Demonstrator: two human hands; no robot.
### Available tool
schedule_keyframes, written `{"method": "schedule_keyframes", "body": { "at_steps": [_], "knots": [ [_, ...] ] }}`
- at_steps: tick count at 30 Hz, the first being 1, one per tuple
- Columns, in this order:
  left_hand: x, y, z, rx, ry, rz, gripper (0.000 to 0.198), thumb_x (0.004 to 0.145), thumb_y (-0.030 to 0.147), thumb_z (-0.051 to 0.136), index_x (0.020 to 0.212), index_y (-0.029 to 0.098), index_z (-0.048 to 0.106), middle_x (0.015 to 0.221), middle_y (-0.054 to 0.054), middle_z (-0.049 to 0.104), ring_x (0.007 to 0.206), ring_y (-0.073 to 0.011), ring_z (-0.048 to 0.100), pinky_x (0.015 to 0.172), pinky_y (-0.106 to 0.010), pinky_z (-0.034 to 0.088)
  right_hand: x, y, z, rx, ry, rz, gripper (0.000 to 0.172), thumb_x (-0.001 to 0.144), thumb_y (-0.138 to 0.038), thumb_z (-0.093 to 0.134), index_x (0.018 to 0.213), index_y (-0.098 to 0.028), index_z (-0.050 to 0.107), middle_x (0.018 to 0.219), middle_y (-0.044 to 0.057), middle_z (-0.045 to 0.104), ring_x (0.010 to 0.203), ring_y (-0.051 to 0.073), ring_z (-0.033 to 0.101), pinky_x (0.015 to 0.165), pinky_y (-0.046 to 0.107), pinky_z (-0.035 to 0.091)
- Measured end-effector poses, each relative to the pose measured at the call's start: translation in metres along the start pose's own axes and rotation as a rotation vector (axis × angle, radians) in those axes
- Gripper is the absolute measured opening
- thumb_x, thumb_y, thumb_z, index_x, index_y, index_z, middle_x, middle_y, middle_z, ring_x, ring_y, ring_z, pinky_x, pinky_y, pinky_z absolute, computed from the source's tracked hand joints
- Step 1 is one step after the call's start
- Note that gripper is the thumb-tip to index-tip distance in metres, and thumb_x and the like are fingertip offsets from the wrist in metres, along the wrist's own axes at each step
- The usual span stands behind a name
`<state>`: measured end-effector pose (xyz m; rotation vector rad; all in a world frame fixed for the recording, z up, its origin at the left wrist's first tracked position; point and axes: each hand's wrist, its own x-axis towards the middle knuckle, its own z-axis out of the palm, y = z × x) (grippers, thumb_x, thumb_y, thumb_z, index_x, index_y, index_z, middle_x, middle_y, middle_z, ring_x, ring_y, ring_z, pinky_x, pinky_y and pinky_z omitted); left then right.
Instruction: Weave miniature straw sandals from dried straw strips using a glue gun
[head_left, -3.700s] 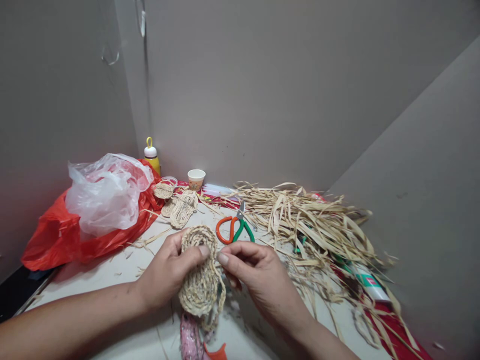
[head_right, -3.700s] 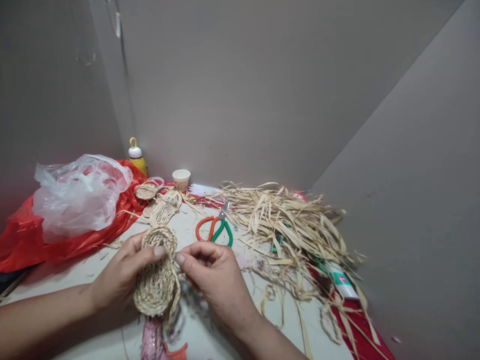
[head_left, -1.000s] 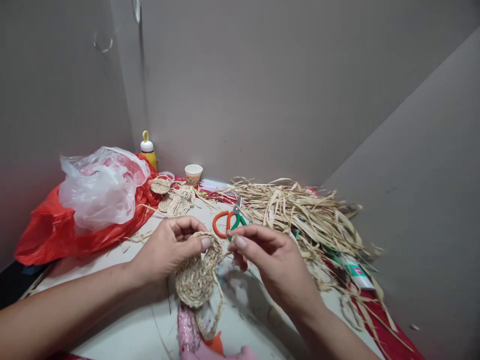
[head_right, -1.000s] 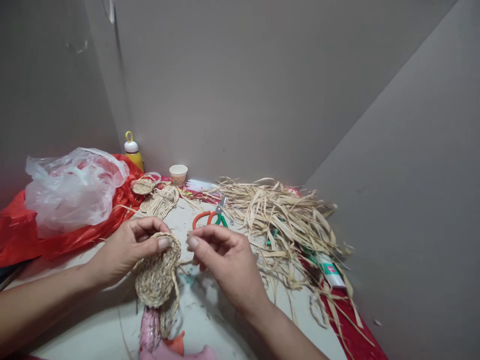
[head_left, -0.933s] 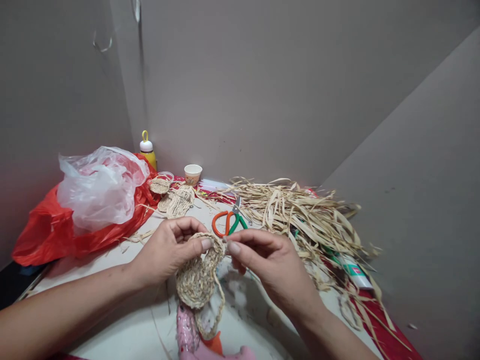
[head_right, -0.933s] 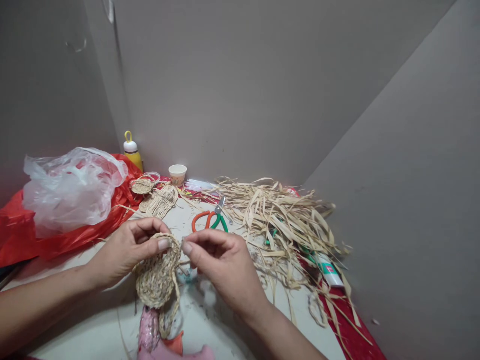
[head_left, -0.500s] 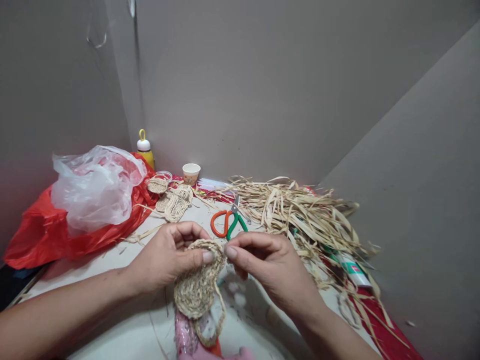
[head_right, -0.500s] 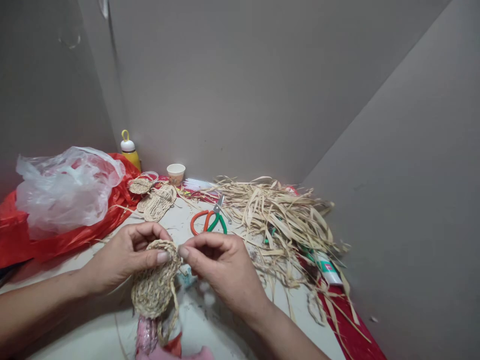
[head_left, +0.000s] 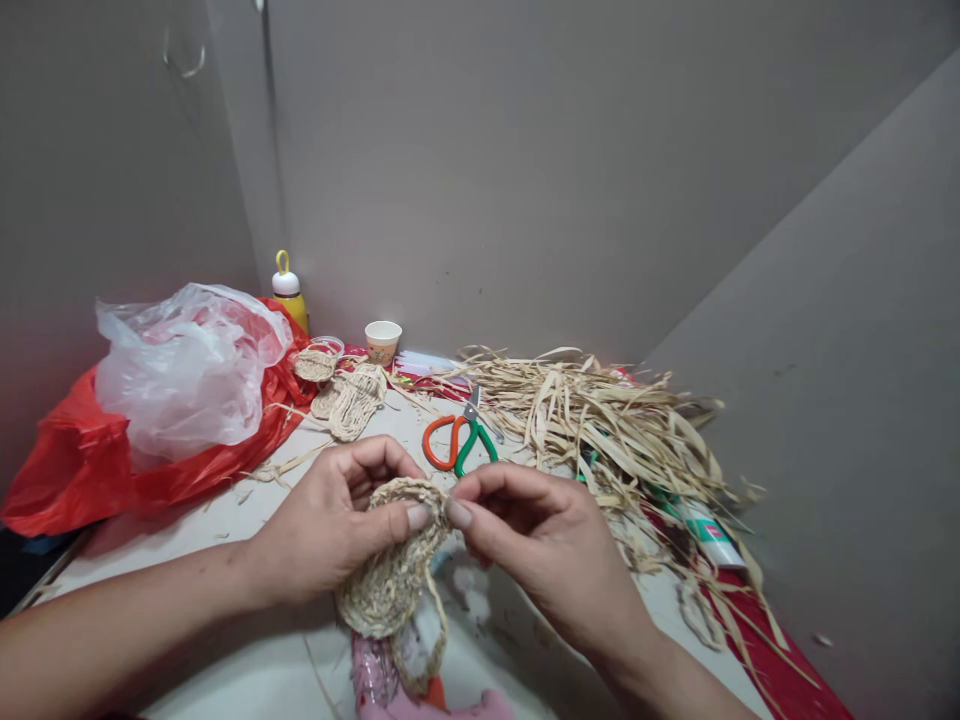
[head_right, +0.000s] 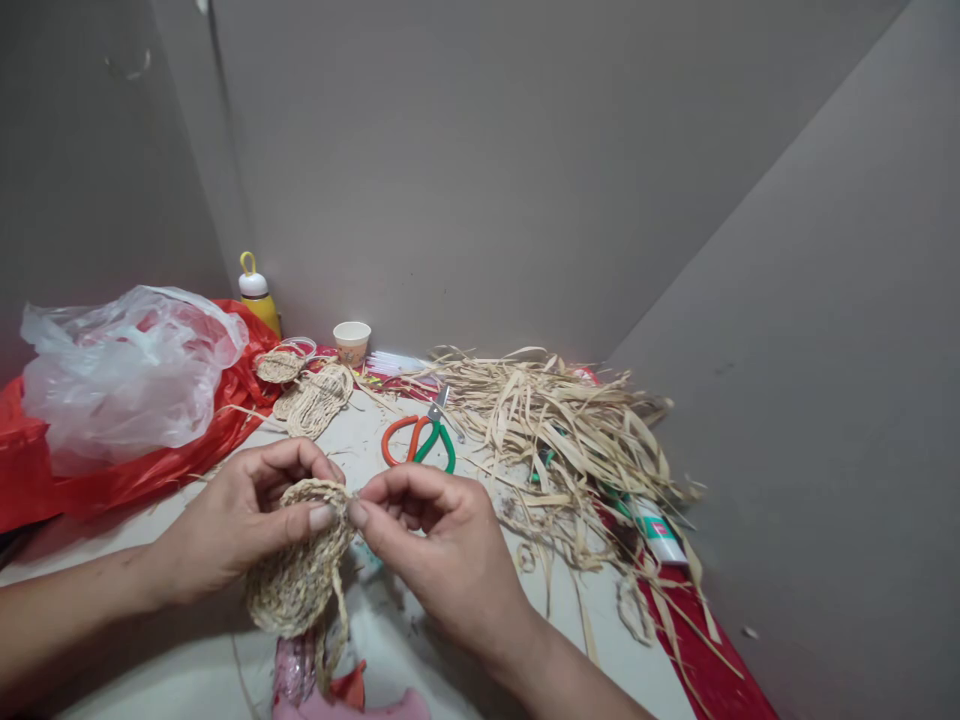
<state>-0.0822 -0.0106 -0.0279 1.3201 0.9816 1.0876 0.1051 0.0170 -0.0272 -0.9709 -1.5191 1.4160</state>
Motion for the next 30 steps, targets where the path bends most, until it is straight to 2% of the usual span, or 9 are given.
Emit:
{"method": "schedule_keyframes", "body": {
  "at_steps": [2, 6, 10, 18, 25, 27, 28, 30],
  "knots": [
    [0.0, 0.0, 0.001, 0.0, 0.004, 0.004, 0.014, 0.078, 0.022, 0.071, 0.083, 0.015, 0.059, 0.075, 0.004, 0.058, 0.067, -0.0074, 0.048, 0.06, -0.018, 0.039, 0.0, 0.0, 0.0, -0.001, 0.006, 0.006, 0.016, 0.061, -0.021, 0.084, 0.066, -0.016, 0.07, 0.051, -0.004, 0.057, 0.045, 0.006, 0.045, 0.044, 0.017, 0.035],
    [-0.002, 0.002, 0.002, -0.043, -0.017, -0.019, 0.015, 0.078, 0.022, 0.071, 0.081, 0.015, 0.059, 0.073, 0.004, 0.059, 0.065, -0.0075, 0.049, 0.059, -0.019, 0.039, 0.002, 0.005, -0.006, 0.027, -0.133, 0.06, 0.017, 0.075, -0.033, 0.076, 0.071, -0.017, 0.071, 0.05, -0.004, 0.053, 0.042, 0.006, 0.042, 0.042, 0.018, 0.034],
    [-0.004, 0.005, 0.003, -0.046, -0.023, -0.012, 0.015, 0.077, 0.023, 0.071, 0.082, 0.015, 0.06, 0.074, 0.003, 0.06, 0.065, -0.0079, 0.05, 0.059, -0.019, 0.039, 0.002, 0.005, -0.008, 0.017, -0.198, -0.047, 0.015, 0.079, -0.03, 0.072, 0.072, -0.018, 0.069, 0.055, -0.005, 0.053, 0.048, 0.006, 0.041, 0.046, 0.018, 0.033],
    [-0.005, 0.003, 0.003, 0.015, 0.012, 0.026, 0.013, 0.076, 0.021, 0.07, 0.082, 0.015, 0.06, 0.074, 0.002, 0.06, 0.065, -0.0092, 0.05, 0.059, -0.021, 0.04, -0.006, 0.004, 0.0, -0.358, -0.109, -0.445, 0.015, 0.089, -0.017, 0.06, 0.074, -0.017, 0.063, 0.065, -0.003, 0.059, 0.059, 0.009, 0.052, 0.056, 0.02, 0.041],
    [-0.007, 0.002, 0.004, 0.002, 0.041, 0.061, 0.013, 0.075, 0.022, 0.07, 0.079, 0.015, 0.06, 0.075, 0.001, 0.062, 0.068, -0.0107, 0.054, 0.063, -0.022, 0.043, -0.017, 0.018, 0.016, -0.488, 0.076, -0.656, 0.013, 0.087, -0.006, 0.058, 0.085, -0.018, 0.064, 0.074, 0.0, 0.063, 0.068, 0.011, 0.059, 0.064, 0.021, 0.047],
    [-0.006, 0.0, 0.003, 0.022, 0.059, 0.072, 0.013, 0.075, 0.022, 0.071, 0.079, 0.015, 0.06, 0.075, 0.002, 0.062, 0.068, -0.0105, 0.054, 0.063, -0.022, 0.043, -0.016, 0.016, 0.017, -0.464, 0.113, -0.632, 0.013, 0.088, -0.007, 0.058, 0.085, -0.018, 0.065, 0.075, 0.001, 0.064, 0.067, 0.011, 0.059, 0.064, 0.022, 0.048],
    [-0.005, -0.001, 0.002, 0.022, 0.059, 0.075, 0.014, 0.074, 0.022, 0.071, 0.079, 0.015, 0.06, 0.075, 0.002, 0.062, 0.068, -0.0107, 0.054, 0.064, -0.022, 0.043, -0.015, 0.014, 0.016, -0.433, 0.091, -0.577, 0.012, 0.088, -0.009, 0.059, 0.083, -0.018, 0.066, 0.072, 0.0, 0.063, 0.064, 0.011, 0.059, 0.061, 0.021, 0.048],
    [-0.004, -0.001, 0.001, -0.004, 0.049, 0.061, 0.016, 0.074, 0.025, 0.071, 0.08, 0.015, 0.06, 0.077, 0.001, 0.063, 0.069, -0.0115, 0.055, 0.064, -0.023, 0.043, -0.013, 0.006, 0.01, -0.327, -0.04, -0.405, 0.015, 0.091, -0.017, 0.057, 0.081, -0.018, 0.069, 0.067, 0.0, 0.063, 0.058, 0.011, 0.059, 0.055, 0.021, 0.049]
  ]
}}
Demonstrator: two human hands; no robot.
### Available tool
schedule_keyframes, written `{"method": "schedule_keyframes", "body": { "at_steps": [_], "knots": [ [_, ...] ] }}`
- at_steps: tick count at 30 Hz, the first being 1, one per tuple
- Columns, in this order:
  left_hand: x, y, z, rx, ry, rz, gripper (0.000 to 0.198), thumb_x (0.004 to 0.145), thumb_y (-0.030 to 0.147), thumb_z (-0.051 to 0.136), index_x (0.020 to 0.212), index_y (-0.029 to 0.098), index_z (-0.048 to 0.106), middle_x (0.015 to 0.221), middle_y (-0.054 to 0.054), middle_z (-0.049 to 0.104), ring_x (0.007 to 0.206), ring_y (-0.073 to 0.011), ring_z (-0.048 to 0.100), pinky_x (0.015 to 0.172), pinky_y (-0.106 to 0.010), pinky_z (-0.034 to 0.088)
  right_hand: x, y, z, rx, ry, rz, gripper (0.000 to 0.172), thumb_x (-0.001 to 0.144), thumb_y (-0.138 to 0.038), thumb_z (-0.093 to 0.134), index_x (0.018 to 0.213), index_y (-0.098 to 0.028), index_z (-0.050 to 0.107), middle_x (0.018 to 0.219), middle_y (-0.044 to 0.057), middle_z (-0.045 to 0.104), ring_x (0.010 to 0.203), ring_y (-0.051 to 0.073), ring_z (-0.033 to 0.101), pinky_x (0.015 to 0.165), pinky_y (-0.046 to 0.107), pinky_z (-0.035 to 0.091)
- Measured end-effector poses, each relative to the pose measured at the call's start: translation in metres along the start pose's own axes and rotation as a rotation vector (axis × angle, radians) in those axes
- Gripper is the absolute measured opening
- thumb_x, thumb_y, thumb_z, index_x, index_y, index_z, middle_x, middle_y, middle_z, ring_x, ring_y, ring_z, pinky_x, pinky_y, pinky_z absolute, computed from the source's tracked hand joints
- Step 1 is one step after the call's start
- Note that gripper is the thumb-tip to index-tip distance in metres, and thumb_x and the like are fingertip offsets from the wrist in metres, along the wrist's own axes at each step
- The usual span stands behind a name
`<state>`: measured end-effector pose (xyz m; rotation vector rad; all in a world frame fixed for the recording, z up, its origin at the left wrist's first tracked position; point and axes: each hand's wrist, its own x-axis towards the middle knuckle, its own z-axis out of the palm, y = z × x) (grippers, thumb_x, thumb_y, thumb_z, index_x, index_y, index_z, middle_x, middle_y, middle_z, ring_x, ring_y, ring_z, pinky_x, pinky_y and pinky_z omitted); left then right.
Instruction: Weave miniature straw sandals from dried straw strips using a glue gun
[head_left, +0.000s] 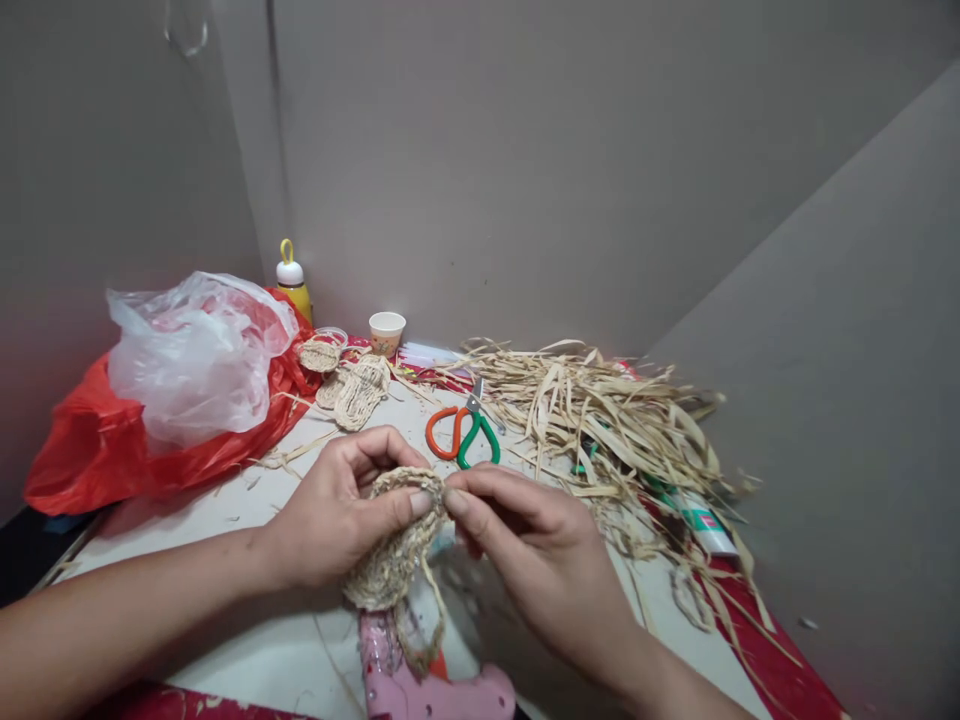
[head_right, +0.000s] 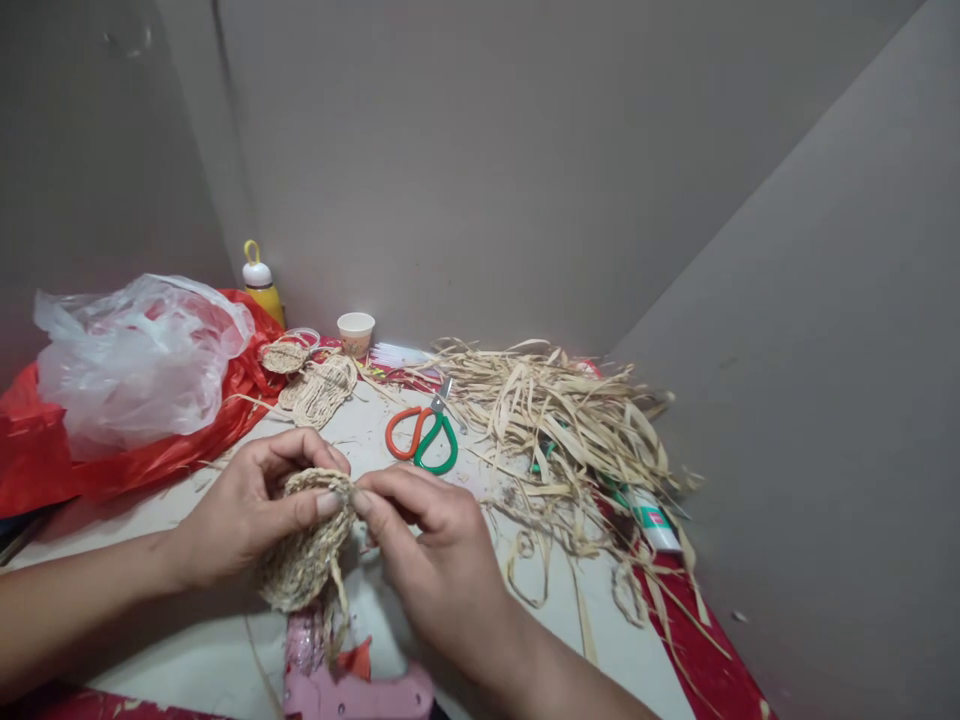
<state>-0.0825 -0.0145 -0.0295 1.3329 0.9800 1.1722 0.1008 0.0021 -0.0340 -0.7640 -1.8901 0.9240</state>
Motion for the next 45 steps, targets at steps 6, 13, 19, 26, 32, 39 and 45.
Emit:
{"method": "schedule_keyframes", "body": {
  "at_steps": [6, 13, 19, 26, 32, 39, 45],
  "knots": [
    [0.004, 0.001, -0.001, -0.136, 0.032, -0.102, 0.024, 0.069, 0.027, 0.076, 0.079, 0.016, 0.057, 0.07, 0.004, 0.059, 0.061, -0.0095, 0.051, 0.06, -0.023, 0.04, 0.01, -0.002, -0.026, 0.247, 0.173, 0.168, 0.016, 0.09, -0.033, 0.062, 0.1, -0.023, 0.07, 0.068, 0.0, 0.07, 0.051, 0.01, 0.06, 0.048, 0.02, 0.05],
    [0.004, -0.004, 0.004, -0.123, -0.038, -0.148, 0.02, 0.068, 0.023, 0.075, 0.077, 0.016, 0.06, 0.069, 0.004, 0.058, 0.061, -0.0088, 0.05, 0.06, -0.022, 0.039, 0.014, 0.001, -0.016, 0.221, -0.006, 0.231, 0.005, 0.077, -0.024, 0.074, 0.076, -0.019, 0.075, 0.064, -0.001, 0.065, 0.055, 0.009, 0.054, 0.051, 0.021, 0.045],
    [0.006, -0.006, 0.003, -0.07, -0.072, -0.134, 0.023, 0.07, 0.021, 0.075, 0.088, 0.015, 0.062, 0.079, 0.002, 0.06, 0.068, -0.0095, 0.051, 0.065, -0.023, 0.041, 0.01, -0.002, -0.009, 0.16, 0.03, 0.227, 0.009, 0.077, -0.024, 0.071, 0.071, -0.017, 0.071, 0.062, -0.001, 0.062, 0.055, 0.01, 0.05, 0.051, 0.022, 0.041],
    [0.004, -0.003, 0.002, -0.082, -0.128, -0.15, 0.022, 0.072, 0.028, 0.073, 0.085, 0.015, 0.061, 0.068, 0.004, 0.055, 0.059, -0.0092, 0.045, 0.058, -0.022, 0.038, 0.007, -0.002, -0.005, 0.107, 0.069, 0.201, 0.011, 0.078, -0.025, 0.069, 0.069, -0.018, 0.068, 0.062, -0.001, 0.061, 0.055, 0.011, 0.05, 0.051, 0.023, 0.041],
    [0.0, -0.001, 0.002, -0.186, -0.103, -0.157, 0.025, 0.073, 0.037, 0.071, 0.081, 0.015, 0.065, 0.069, -0.001, 0.059, 0.06, -0.0117, 0.049, 0.055, -0.023, 0.038, 0.007, 0.0, -0.006, 0.12, 0.119, 0.233, 0.01, 0.077, -0.024, 0.068, 0.07, -0.018, 0.068, 0.058, -0.002, 0.058, 0.052, 0.01, 0.047, 0.049, 0.023, 0.04],
    [0.005, 0.003, 0.007, 0.024, 0.022, -0.15, 0.023, 0.076, 0.036, 0.07, 0.07, 0.016, 0.062, 0.061, 0.004, 0.054, 0.055, -0.0088, 0.043, 0.052, -0.021, 0.035, 0.013, 0.0, -0.013, 0.306, 0.042, 0.404, 0.016, 0.068, -0.031, 0.079, 0.071, -0.017, 0.071, 0.056, -0.002, 0.059, 0.048, 0.009, 0.048, 0.047, 0.022, 0.04],
    [0.0, 0.0, 0.009, 0.023, 0.014, -0.115, 0.021, 0.079, 0.034, 0.068, 0.073, 0.015, 0.061, 0.064, 0.003, 0.054, 0.057, -0.0087, 0.044, 0.054, -0.021, 0.037, 0.01, -0.002, -0.013, 0.244, -0.014, 0.406, 0.011, 0.071, -0.024, 0.075, 0.074, -0.016, 0.068, 0.057, -0.004, 0.056, 0.051, 0.008, 0.046, 0.049, 0.02, 0.038]
  ]
}}
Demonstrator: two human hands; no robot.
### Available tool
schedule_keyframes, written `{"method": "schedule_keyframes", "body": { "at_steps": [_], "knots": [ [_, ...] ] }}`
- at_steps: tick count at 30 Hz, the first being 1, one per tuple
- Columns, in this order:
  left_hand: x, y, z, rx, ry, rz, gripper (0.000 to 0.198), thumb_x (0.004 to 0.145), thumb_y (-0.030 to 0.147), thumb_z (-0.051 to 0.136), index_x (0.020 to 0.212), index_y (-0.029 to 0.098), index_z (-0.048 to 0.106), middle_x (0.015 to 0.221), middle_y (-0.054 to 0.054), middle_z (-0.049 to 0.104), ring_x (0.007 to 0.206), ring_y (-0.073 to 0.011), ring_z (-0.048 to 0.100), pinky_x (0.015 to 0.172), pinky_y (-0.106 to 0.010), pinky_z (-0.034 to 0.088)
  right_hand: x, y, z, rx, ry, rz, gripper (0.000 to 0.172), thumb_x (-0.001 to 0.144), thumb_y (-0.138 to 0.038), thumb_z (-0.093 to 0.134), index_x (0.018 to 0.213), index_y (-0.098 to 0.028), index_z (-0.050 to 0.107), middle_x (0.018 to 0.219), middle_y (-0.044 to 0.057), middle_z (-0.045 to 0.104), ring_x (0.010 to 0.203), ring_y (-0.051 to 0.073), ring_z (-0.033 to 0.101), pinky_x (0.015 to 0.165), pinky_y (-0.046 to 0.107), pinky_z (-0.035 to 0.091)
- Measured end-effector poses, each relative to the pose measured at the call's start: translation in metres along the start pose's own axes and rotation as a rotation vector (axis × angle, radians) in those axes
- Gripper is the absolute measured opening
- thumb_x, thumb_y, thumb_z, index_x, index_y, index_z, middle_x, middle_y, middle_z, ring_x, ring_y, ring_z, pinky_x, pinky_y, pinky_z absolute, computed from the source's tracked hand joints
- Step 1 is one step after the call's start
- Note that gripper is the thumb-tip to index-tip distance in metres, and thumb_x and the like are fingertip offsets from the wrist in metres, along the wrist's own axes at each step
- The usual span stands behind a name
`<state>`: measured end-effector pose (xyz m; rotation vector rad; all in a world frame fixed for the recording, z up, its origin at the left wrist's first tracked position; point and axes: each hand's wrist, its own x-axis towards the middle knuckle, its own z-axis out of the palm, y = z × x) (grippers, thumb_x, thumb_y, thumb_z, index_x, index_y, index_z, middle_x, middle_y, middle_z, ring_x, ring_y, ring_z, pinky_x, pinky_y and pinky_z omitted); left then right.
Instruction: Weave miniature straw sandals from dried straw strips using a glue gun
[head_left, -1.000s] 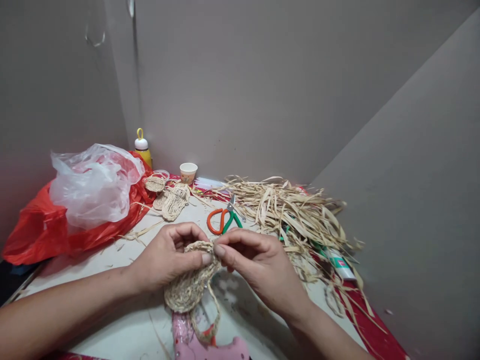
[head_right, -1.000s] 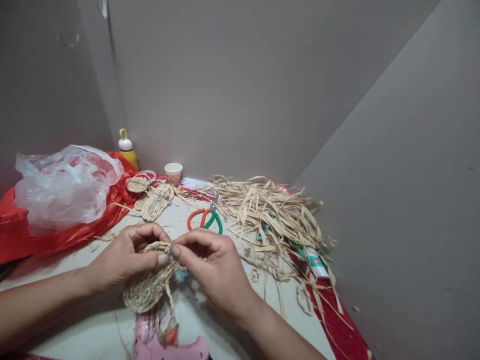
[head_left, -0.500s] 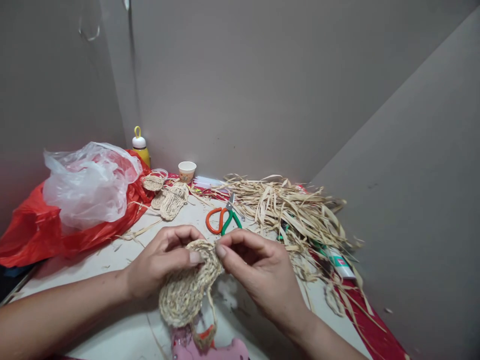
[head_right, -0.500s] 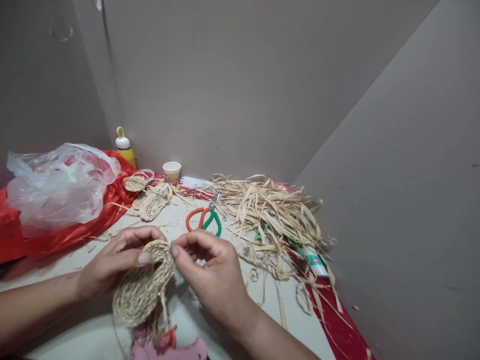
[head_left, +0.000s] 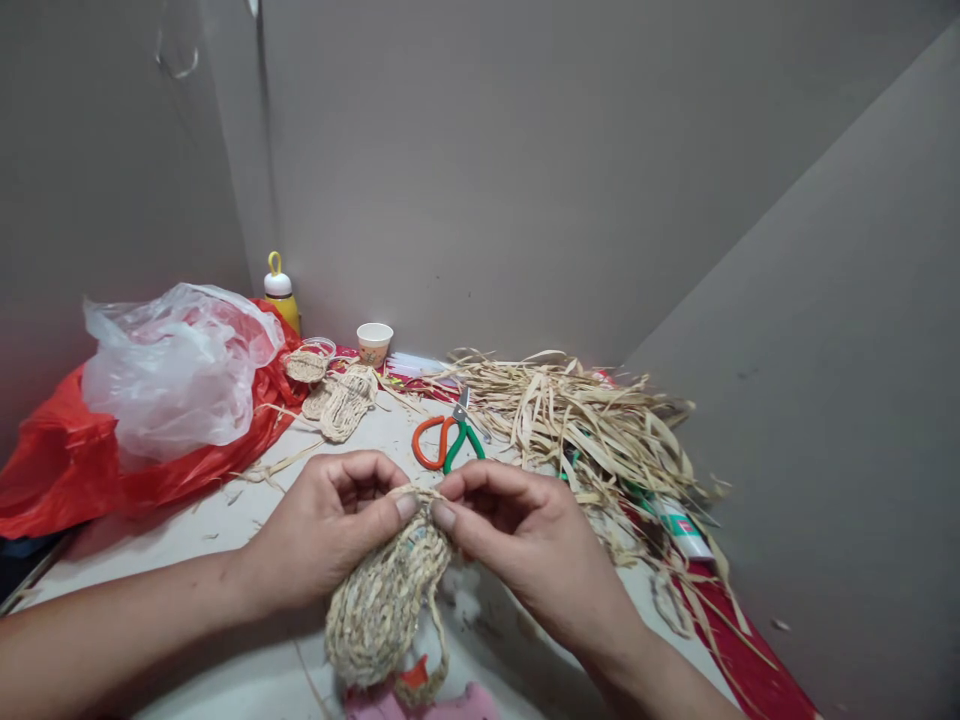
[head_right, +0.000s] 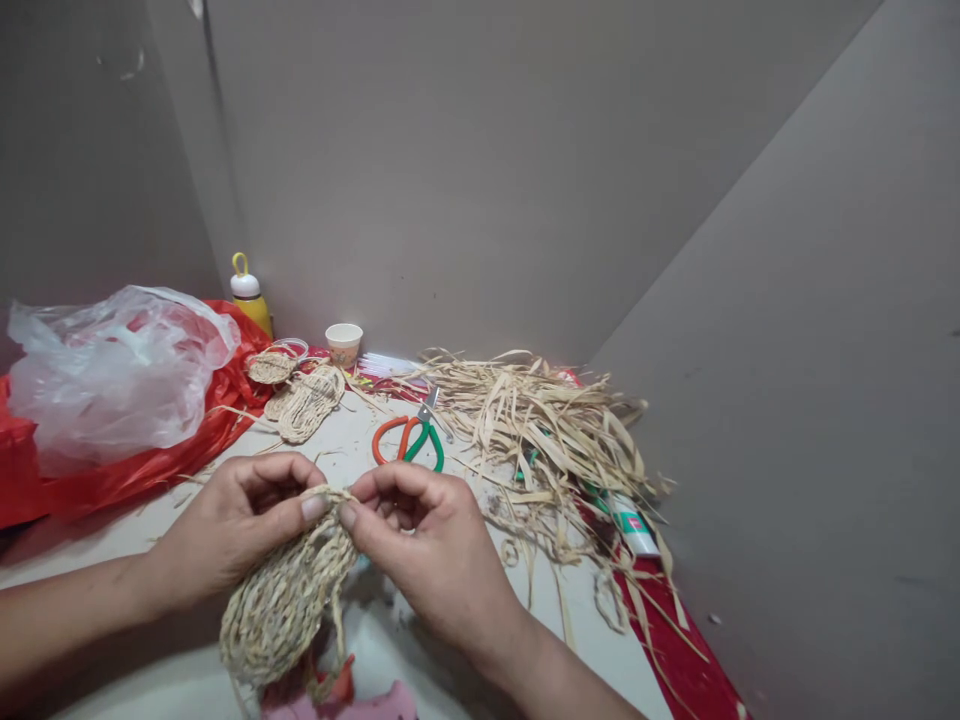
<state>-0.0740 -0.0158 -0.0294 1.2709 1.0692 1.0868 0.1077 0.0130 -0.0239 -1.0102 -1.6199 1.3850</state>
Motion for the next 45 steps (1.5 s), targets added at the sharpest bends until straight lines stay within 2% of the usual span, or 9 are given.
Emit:
{"method": "schedule_keyframes", "body": {
  "at_steps": [8, 14, 18, 23, 26, 30, 35, 42, 45],
  "knots": [
    [-0.006, 0.001, 0.0, -0.076, -0.07, -0.005, 0.021, 0.082, 0.035, 0.066, 0.078, 0.015, 0.061, 0.072, 0.0, 0.06, 0.066, -0.0117, 0.051, 0.061, -0.023, 0.042, -0.01, 0.005, 0.012, -0.173, 0.065, -0.347, 0.009, 0.079, -0.014, 0.065, 0.072, -0.019, 0.064, 0.066, -0.001, 0.058, 0.062, 0.012, 0.053, 0.057, 0.023, 0.044],
    [0.004, -0.004, -0.004, -0.094, 0.031, 0.041, 0.021, 0.079, 0.034, 0.07, 0.075, 0.015, 0.061, 0.065, 0.003, 0.056, 0.058, -0.0086, 0.046, 0.055, -0.021, 0.038, 0.002, 0.013, 0.003, 0.112, 0.06, -0.169, 0.01, 0.077, -0.03, 0.075, 0.083, -0.022, 0.074, 0.07, 0.0, 0.068, 0.058, 0.012, 0.058, 0.056, 0.024, 0.05],
    [0.007, -0.006, -0.007, -0.093, 0.009, 0.045, 0.018, 0.081, 0.033, 0.069, 0.078, 0.016, 0.064, 0.068, 0.003, 0.058, 0.06, -0.0091, 0.049, 0.059, -0.022, 0.041, 0.002, 0.01, -0.001, -0.017, 0.156, -0.318, 0.024, 0.074, -0.023, 0.078, 0.097, -0.026, 0.074, 0.081, 0.001, 0.072, 0.068, 0.015, 0.064, 0.064, 0.028, 0.054],
    [0.005, -0.001, -0.009, -0.064, -0.06, 0.059, 0.018, 0.081, 0.033, 0.068, 0.088, 0.017, 0.069, 0.081, -0.001, 0.065, 0.075, -0.0133, 0.056, 0.071, -0.025, 0.045, -0.001, 0.015, 0.006, -0.161, 0.152, -0.373, 0.013, 0.08, -0.017, 0.071, 0.09, -0.025, 0.075, 0.081, 0.001, 0.074, 0.068, 0.015, 0.065, 0.063, 0.027, 0.053],
    [0.006, -0.003, -0.008, -0.09, -0.04, 0.019, 0.02, 0.078, 0.035, 0.071, 0.084, 0.016, 0.067, 0.076, 0.0, 0.062, 0.069, -0.012, 0.053, 0.064, -0.022, 0.043, -0.001, 0.02, 0.007, -0.125, 0.227, -0.379, 0.019, 0.081, -0.017, 0.071, 0.097, -0.027, 0.075, 0.084, 0.001, 0.074, 0.07, 0.014, 0.066, 0.065, 0.027, 0.054],
    [0.006, -0.009, -0.005, -0.176, 0.005, -0.005, 0.025, 0.08, 0.038, 0.069, 0.072, 0.014, 0.065, 0.061, 0.004, 0.053, 0.054, -0.0074, 0.041, 0.051, -0.018, 0.035, -0.001, 0.02, 0.006, -0.165, 0.188, -0.507, 0.024, 0.08, -0.011, 0.071, 0.097, -0.027, 0.076, 0.085, 0.001, 0.074, 0.073, 0.014, 0.066, 0.065, 0.025, 0.053],
    [0.003, -0.015, -0.002, -0.157, 0.016, 0.041, 0.023, 0.083, 0.036, 0.066, 0.074, 0.015, 0.068, 0.061, 0.004, 0.055, 0.056, -0.0073, 0.042, 0.053, -0.018, 0.036, -0.003, 0.02, 0.013, -0.192, 0.19, -0.604, 0.026, 0.079, -0.004, 0.069, 0.093, -0.025, 0.075, 0.08, 0.0, 0.072, 0.074, 0.012, 0.066, 0.067, 0.023, 0.052],
    [0.0, -0.02, -0.002, -0.104, 0.073, 0.065, 0.028, 0.082, 0.038, 0.067, 0.069, 0.013, 0.068, 0.06, 0.003, 0.054, 0.056, -0.0075, 0.042, 0.055, -0.019, 0.037, -0.003, 0.023, 0.015, -0.164, 0.184, -0.54, 0.016, 0.081, -0.009, 0.068, 0.084, -0.023, 0.075, 0.075, 0.001, 0.072, 0.068, 0.013, 0.065, 0.062, 0.023, 0.051],
    [0.001, -0.017, -0.001, -0.215, 0.082, 0.021, 0.029, 0.079, 0.039, 0.07, 0.065, 0.014, 0.065, 0.056, 0.004, 0.054, 0.052, -0.0066, 0.042, 0.052, -0.018, 0.036, -0.004, 0.019, 0.005, -0.115, 0.14, -0.48, 0.021, 0.083, -0.017, 0.069, 0.099, -0.029, 0.075, 0.077, -0.001, 0.073, 0.064, 0.012, 0.064, 0.061, 0.023, 0.052]
  ]
}}
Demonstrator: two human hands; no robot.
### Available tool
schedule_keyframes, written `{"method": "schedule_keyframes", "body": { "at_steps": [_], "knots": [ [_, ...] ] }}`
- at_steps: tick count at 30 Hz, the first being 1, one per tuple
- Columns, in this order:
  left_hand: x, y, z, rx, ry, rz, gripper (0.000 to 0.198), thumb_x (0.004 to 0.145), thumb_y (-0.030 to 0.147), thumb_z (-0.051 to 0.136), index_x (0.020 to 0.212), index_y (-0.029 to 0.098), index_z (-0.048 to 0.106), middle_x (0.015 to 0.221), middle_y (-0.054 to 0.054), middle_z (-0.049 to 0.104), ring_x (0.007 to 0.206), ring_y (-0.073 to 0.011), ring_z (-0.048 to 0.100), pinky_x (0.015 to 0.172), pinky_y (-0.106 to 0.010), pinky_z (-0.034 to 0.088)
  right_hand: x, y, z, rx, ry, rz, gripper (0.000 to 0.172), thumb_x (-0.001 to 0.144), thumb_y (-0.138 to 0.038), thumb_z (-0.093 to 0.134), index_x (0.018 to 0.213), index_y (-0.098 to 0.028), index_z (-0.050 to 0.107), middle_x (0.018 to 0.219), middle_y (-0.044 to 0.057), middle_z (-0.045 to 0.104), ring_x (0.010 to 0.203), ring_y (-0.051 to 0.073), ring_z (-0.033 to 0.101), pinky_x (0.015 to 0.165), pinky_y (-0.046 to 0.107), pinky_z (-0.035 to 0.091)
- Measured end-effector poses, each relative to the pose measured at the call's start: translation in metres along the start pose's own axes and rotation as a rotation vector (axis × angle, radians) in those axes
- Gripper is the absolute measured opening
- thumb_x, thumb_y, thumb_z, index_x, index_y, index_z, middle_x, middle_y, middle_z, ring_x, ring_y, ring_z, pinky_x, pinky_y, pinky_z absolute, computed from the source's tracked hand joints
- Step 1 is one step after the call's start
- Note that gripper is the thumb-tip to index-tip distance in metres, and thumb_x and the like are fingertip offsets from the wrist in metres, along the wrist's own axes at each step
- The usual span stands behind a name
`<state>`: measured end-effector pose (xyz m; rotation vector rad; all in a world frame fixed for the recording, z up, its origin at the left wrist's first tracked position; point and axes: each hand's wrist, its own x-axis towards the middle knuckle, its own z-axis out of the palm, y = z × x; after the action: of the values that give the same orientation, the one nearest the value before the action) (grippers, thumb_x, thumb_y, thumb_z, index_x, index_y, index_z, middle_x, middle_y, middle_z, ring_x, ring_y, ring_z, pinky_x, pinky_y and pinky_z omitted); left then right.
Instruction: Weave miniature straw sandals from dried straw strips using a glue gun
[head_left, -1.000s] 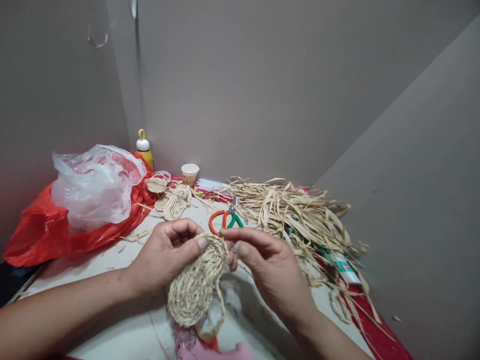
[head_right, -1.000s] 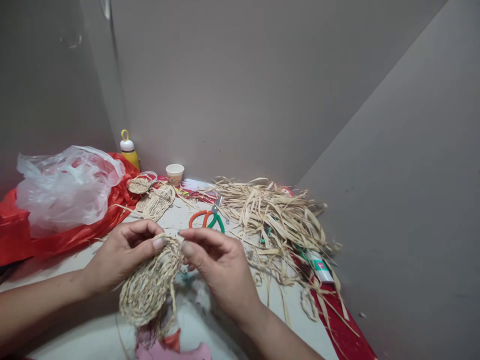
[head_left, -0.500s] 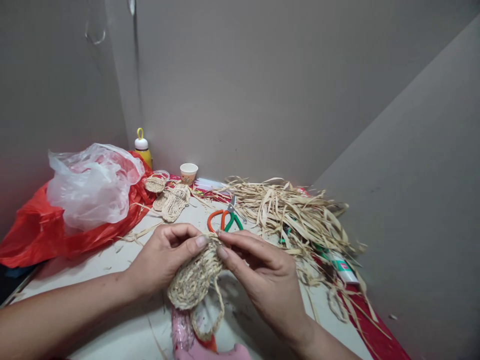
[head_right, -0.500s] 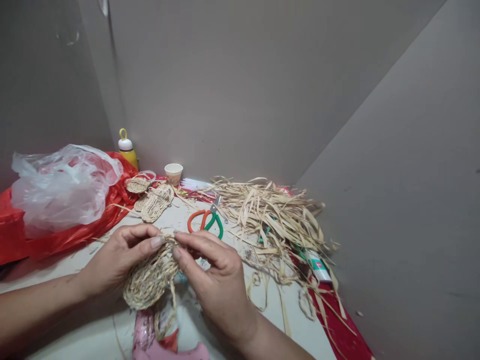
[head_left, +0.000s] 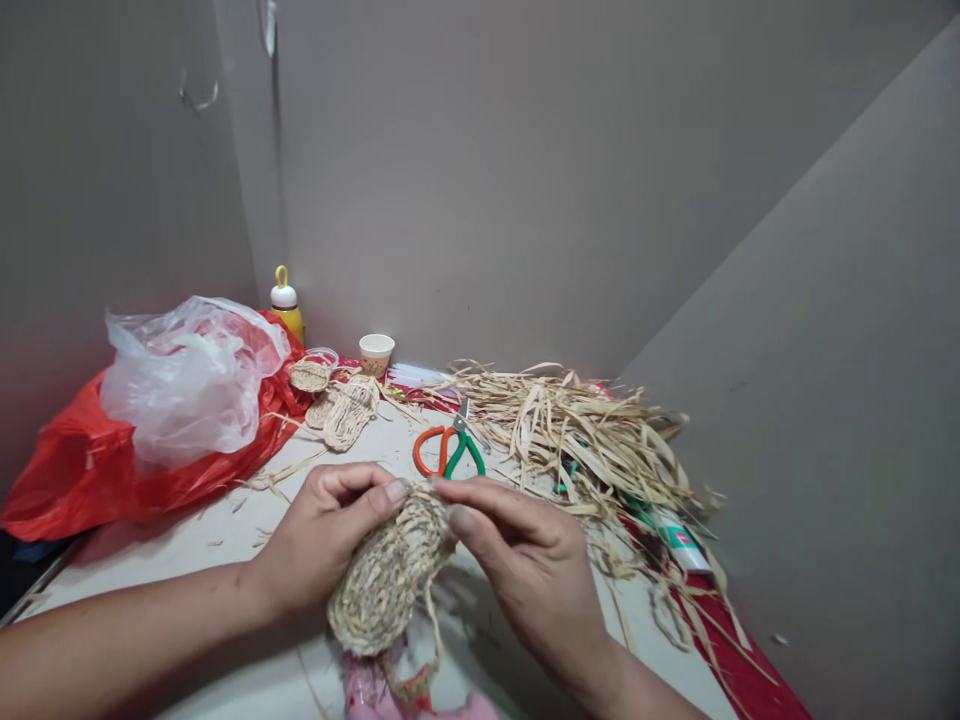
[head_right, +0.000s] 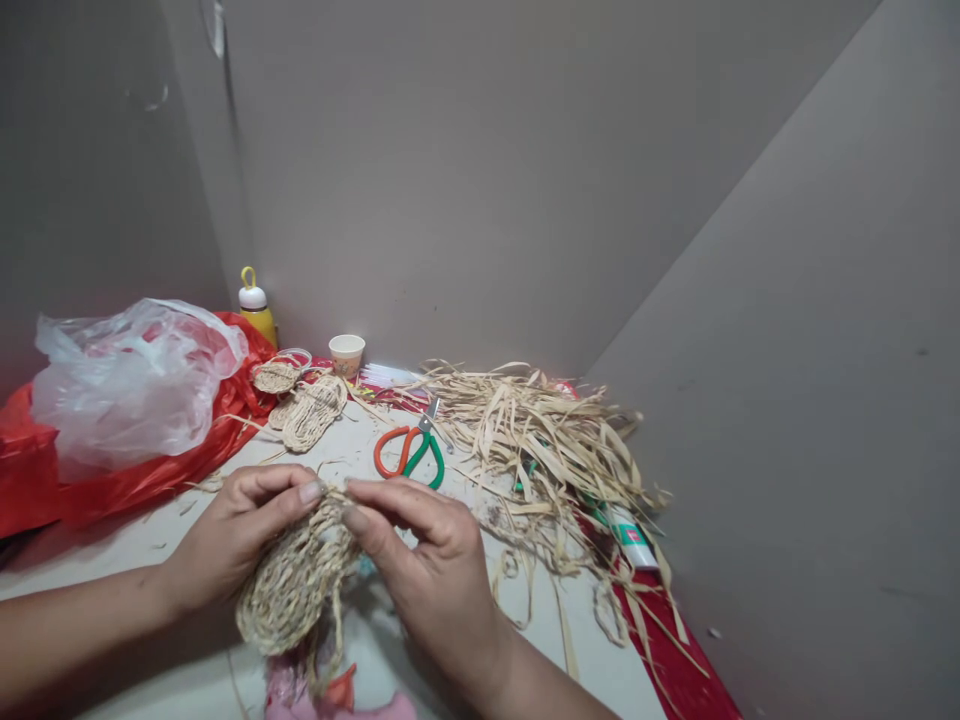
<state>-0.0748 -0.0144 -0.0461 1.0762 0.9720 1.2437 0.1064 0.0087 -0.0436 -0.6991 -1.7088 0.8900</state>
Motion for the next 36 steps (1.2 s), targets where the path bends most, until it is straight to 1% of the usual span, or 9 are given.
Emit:
{"method": "schedule_keyframes", "body": {
  "at_steps": [2, 4, 8, 10, 13, 20, 23, 30, 36],
  "knots": [
    [0.002, 0.002, 0.001, -0.079, 0.059, -0.003, 0.028, 0.077, 0.039, 0.072, 0.065, 0.015, 0.065, 0.056, 0.004, 0.056, 0.052, -0.0066, 0.044, 0.051, -0.018, 0.037, 0.001, -0.002, -0.005, 0.065, 0.036, 0.045, 0.04, 0.085, -0.024, 0.069, 0.123, -0.034, 0.062, 0.083, -0.001, 0.073, 0.065, 0.012, 0.064, 0.062, 0.025, 0.053],
    [0.003, 0.002, 0.001, -0.147, 0.104, -0.006, 0.025, 0.076, 0.038, 0.074, 0.067, 0.015, 0.067, 0.058, 0.004, 0.059, 0.053, -0.0067, 0.047, 0.053, -0.019, 0.039, 0.003, -0.005, -0.005, 0.123, 0.058, 0.15, 0.051, 0.084, -0.029, 0.07, 0.132, -0.033, 0.054, 0.088, 0.0, 0.072, 0.068, 0.014, 0.065, 0.061, 0.026, 0.054],
    [0.003, -0.002, 0.001, -0.158, 0.049, -0.043, 0.021, 0.077, 0.036, 0.074, 0.072, 0.016, 0.072, 0.068, 0.0, 0.067, 0.06, -0.0094, 0.055, 0.061, -0.022, 0.044, 0.005, -0.008, 0.006, 0.208, -0.04, 0.409, 0.033, 0.068, -0.031, 0.083, 0.098, -0.021, 0.072, 0.083, 0.002, 0.07, 0.069, 0.013, 0.062, 0.062, 0.022, 0.051],
    [0.002, -0.002, 0.0, -0.118, 0.024, -0.043, 0.019, 0.076, 0.035, 0.075, 0.073, 0.016, 0.072, 0.069, 0.0, 0.067, 0.061, -0.0094, 0.055, 0.061, -0.022, 0.043, 0.006, -0.008, 0.01, 0.3, -0.071, 0.478, 0.024, 0.065, -0.03, 0.085, 0.083, -0.019, 0.073, 0.075, 0.0, 0.07, 0.065, 0.011, 0.06, 0.062, 0.021, 0.05],
    [0.004, 0.003, -0.003, -0.044, 0.003, -0.015, 0.021, 0.077, 0.037, 0.074, 0.073, 0.016, 0.071, 0.063, 0.003, 0.061, 0.059, -0.0077, 0.051, 0.059, -0.02, 0.04, 0.008, -0.007, 0.01, 0.384, -0.046, 0.527, 0.019, 0.067, -0.032, 0.084, 0.077, -0.019, 0.074, 0.068, -0.002, 0.07, 0.062, 0.01, 0.06, 0.061, 0.019, 0.049],
    [0.007, 0.013, -0.007, 0.061, -0.03, -0.043, 0.016, 0.073, 0.028, 0.076, 0.067, 0.015, 0.07, 0.06, 0.003, 0.06, 0.058, -0.007, 0.048, 0.057, -0.019, 0.038, 0.009, -0.001, 0.003, 0.406, -0.06, 0.523, 0.017, 0.064, -0.022, 0.086, 0.078, -0.021, 0.076, 0.072, -0.003, 0.071, 0.066, 0.009, 0.059, 0.063, 0.018, 0.047],
    [0.005, 0.017, -0.005, 0.041, -0.045, -0.031, 0.011, 0.073, 0.026, 0.076, 0.074, 0.016, 0.072, 0.065, 0.002, 0.064, 0.059, -0.0075, 0.051, 0.058, -0.019, 0.041, 0.009, -0.002, 0.004, 0.414, -0.07, 0.519, 0.014, 0.066, -0.022, 0.084, 0.077, -0.021, 0.076, 0.072, -0.003, 0.072, 0.066, 0.01, 0.059, 0.064, 0.018, 0.047],
    [0.004, 0.03, -0.003, 0.065, -0.113, 0.0, 0.008, 0.073, 0.022, 0.075, 0.069, 0.015, 0.072, 0.06, 0.002, 0.064, 0.057, -0.0074, 0.051, 0.057, -0.019, 0.041, 0.005, -0.009, 0.003, 0.225, -0.165, 0.463, 0.008, 0.074, -0.025, 0.077, 0.076, -0.018, 0.073, 0.069, -0.002, 0.065, 0.066, 0.012, 0.054, 0.062, 0.021, 0.044],
    [0.002, 0.023, -0.003, 0.091, -0.109, -0.019, 0.014, 0.074, 0.025, 0.074, 0.067, 0.015, 0.068, 0.058, 0.003, 0.06, 0.054, -0.0076, 0.047, 0.053, -0.019, 0.039, 0.002, -0.014, 0.005, 0.036, -0.155, 0.343, 0.011, 0.078, -0.026, 0.07, 0.072, -0.017, 0.07, 0.066, 0.0, 0.061, 0.064, 0.014, 0.052, 0.061, 0.024, 0.043]
  ]
}}
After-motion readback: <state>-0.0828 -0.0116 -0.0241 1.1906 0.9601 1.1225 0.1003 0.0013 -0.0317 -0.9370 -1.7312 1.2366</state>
